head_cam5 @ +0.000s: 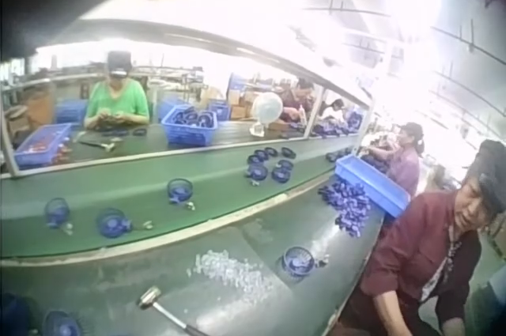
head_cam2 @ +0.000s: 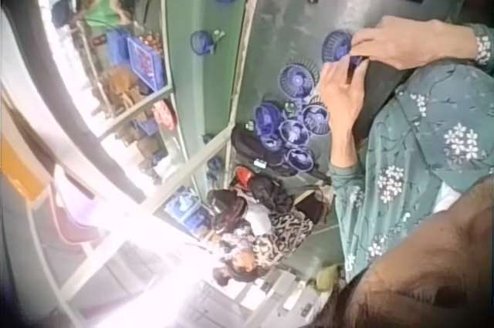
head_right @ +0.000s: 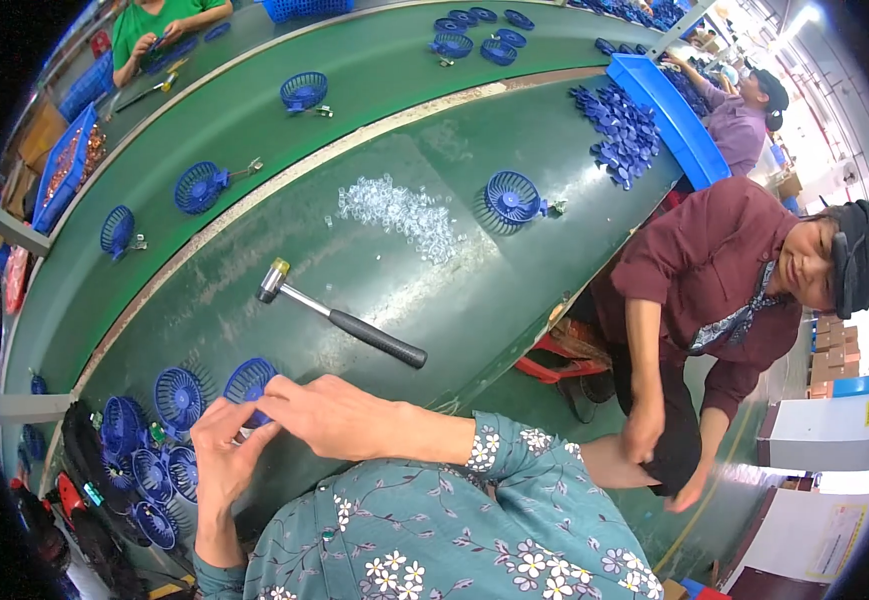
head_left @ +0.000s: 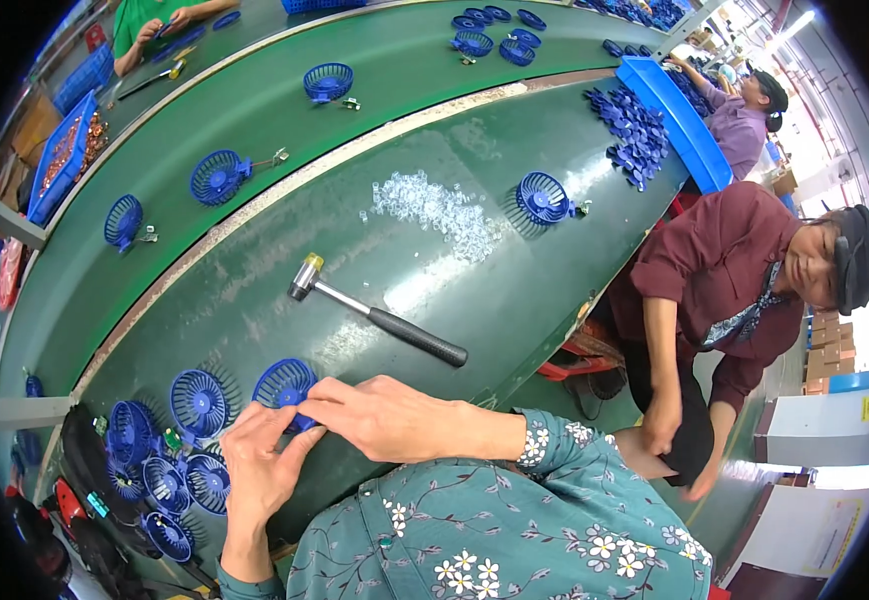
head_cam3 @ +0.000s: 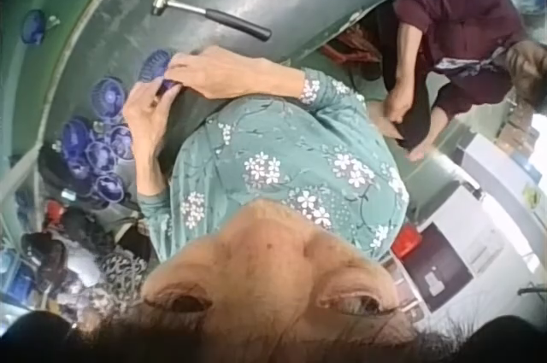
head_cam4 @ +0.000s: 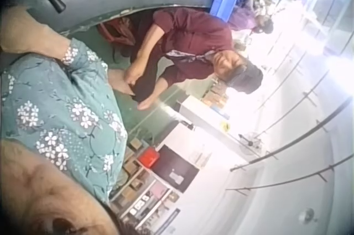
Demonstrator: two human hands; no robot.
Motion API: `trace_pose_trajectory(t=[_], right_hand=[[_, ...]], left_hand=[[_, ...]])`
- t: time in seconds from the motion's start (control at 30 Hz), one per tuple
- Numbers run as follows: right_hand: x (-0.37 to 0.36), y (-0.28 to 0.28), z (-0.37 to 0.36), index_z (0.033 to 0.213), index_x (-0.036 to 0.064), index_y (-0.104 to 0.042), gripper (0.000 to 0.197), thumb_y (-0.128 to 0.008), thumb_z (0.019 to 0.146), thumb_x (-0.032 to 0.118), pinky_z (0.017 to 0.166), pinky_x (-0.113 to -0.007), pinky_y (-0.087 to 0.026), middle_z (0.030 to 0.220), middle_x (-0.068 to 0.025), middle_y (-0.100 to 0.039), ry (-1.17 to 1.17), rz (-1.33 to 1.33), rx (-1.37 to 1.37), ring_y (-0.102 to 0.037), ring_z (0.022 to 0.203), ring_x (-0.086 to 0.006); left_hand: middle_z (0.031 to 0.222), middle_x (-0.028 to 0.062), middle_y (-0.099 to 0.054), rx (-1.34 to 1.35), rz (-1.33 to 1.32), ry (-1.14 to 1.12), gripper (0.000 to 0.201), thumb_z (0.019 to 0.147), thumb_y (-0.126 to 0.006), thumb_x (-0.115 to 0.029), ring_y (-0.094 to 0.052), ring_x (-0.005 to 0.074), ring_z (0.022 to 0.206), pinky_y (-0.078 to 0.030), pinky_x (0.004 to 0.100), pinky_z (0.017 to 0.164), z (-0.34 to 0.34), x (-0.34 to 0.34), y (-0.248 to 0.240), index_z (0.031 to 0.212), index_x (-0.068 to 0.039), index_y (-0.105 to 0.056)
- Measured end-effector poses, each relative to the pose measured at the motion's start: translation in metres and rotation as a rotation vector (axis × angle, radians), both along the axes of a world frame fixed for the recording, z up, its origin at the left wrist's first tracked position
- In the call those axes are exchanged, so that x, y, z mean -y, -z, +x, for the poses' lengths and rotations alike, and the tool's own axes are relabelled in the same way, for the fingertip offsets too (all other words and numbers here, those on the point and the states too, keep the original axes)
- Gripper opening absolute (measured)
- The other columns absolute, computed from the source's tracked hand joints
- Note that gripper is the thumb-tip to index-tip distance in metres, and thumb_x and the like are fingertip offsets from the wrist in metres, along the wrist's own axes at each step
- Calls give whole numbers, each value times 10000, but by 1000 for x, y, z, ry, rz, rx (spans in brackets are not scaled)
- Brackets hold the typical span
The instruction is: The person assembles mini fan casings by attaching small circuit boards to the plastic frames, tapping parts into place with a small mallet, and placing the assembled units onto the conveyor belt.
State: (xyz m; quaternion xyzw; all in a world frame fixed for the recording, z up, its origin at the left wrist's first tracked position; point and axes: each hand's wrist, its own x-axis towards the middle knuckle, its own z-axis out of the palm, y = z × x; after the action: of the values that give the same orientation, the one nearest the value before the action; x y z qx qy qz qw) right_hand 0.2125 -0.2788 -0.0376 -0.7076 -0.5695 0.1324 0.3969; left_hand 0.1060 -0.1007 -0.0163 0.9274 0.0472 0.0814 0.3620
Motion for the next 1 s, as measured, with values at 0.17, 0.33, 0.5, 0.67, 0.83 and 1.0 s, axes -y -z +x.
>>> trace_pose_trajectory(t=[0.17, 0.33, 0.5, 0.67, 0.83, 1.0], right_hand=[[-4, 1, -2, 1116, -35, -573, 291, -620, 836, 26, 590, -385, -506, 989, -134, -524, 16, 69, 92, -621, 696, -293], [-4, -3, 1, 986, 0, -580, 148, -628, 850, 30, 570, -398, -475, 948, -124, -520, -26, 88, 1, -598, 666, -291], [-16, 3, 15, 773, -11, -569, 175, -698, 790, 106, 681, -433, -483, 818, -168, -584, 50, 71, -447, -602, 770, -382], [-31, 38, 45, 835, -26, -654, 163, -757, 828, 100, 623, -286, -481, 755, -65, -671, 241, -158, -813, -596, 705, -106], [-32, 62, 53, 838, -30, -685, 174, -761, 827, 126, 623, -297, -483, 752, -77, -685, 307, -248, -829, -607, 694, -122], [-31, 57, 48, 870, -29, -694, 214, -746, 836, 175, 650, -360, -512, 767, -181, -694, 387, -281, -570, -667, 689, -226]], left_hand=[[691, 72, -658, -202, -267, -11, 273, 708, -826, -121, -537, 142, 604, -415, 290, 538, 1, -10, -2, 934, 6, -741], [732, 6, -676, -438, -613, -60, 227, 800, -800, -135, -519, 35, 641, -402, 233, 537, 1, -14, -4, 970, 5, -744], [799, 21, -702, -467, -864, -113, 198, 863, -752, -155, -571, 31, 699, -445, 192, 597, 13, -16, 2, 958, 18, -740], [1042, 83, -661, -308, -797, -104, 536, 850, -759, -183, -615, 134, 924, -489, 279, 834, 25, -16, 39, 1285, 3, -506], [1353, 214, -471, 34, 123, -25, 661, 745, -801, -220, -482, 421, 1185, -388, 492, 1017, 4, 20, 41, 1279, 0, -480], [1294, 197, -502, 177, 336, 62, 593, 727, -799, -189, -500, 418, 1166, -394, 517, 963, -14, 19, 54, 1240, -51, -536]])
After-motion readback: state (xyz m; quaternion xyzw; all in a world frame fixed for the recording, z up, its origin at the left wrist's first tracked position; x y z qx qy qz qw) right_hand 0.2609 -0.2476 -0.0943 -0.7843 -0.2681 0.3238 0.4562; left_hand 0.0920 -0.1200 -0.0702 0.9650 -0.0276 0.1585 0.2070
